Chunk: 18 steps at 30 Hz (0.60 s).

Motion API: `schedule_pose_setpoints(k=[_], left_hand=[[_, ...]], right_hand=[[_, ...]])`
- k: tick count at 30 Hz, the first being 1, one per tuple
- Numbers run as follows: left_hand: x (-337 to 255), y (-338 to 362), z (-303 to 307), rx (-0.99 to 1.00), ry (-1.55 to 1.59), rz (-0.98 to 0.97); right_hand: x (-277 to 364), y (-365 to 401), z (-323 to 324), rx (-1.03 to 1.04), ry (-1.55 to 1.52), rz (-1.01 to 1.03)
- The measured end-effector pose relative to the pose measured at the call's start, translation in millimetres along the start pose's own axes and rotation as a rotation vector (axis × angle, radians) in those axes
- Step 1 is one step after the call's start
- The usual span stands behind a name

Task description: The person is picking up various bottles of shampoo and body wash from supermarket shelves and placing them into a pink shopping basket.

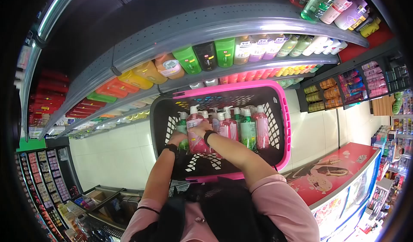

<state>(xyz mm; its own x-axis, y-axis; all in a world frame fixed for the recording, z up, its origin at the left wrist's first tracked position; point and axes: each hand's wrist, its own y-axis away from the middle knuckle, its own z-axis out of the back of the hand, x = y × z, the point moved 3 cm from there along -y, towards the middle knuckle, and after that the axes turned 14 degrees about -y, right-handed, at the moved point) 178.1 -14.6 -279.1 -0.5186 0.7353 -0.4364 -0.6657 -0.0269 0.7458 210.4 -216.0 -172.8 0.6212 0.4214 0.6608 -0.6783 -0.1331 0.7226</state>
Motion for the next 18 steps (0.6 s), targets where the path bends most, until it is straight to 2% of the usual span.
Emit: schedule_pose_setpoints(k=[1,3,4,5,7,9,11,13,15,16,18], left_hand=[[-10.0,8.8,2.1,-0.001,-0.003,0.001],[-42.9,52.3,20.3,-0.252,-0.314,0.268],[-43.4,55.2,21.1,-0.182,-0.4,0.208],[-41.1,54.2,23.4,-0.188,-0.402,0.212],[-37.2,50.9,25.1,-0.048,-0.444,0.225],[-36.6,52.8,25.3,-0.051,-0.43,0.22],[-39.4,57.2,26.4,-0.059,-0.427,0.216],[-46.2,65.8,26.2,-0.123,-0.429,0.195],[-69.2,82.4,32.6,-0.13,-0.443,0.05],[-74.9,87.3,33.5,-0.18,-0.432,-0.009],[-84.6,92.2,33.9,-0.199,-0.365,-0.08]], right_hand=[[9.6,6.5,-0.3,0.03,0.019,0.022],[9.0,5.5,-12.1,-0.014,0.056,-0.001],[4.8,3.0,-17.6,-0.061,0.097,-0.025],[2.5,-1.0,-23.1,-0.057,0.095,-0.019],[6.5,-5.5,-30.9,-0.016,0.211,0.026],[2.1,-10.8,-28.9,-0.012,0.21,0.066],[-1.9,-19.1,-27.3,0.075,0.261,0.161],[7.0,-2.4,-18.3,-0.005,0.251,0.171],[10.1,1.4,-15.1,0.08,0.286,0.214],[14.1,2.6,-10.6,0.059,0.291,0.234],[17.4,7.3,-4.3,0.193,0.3,0.138]])
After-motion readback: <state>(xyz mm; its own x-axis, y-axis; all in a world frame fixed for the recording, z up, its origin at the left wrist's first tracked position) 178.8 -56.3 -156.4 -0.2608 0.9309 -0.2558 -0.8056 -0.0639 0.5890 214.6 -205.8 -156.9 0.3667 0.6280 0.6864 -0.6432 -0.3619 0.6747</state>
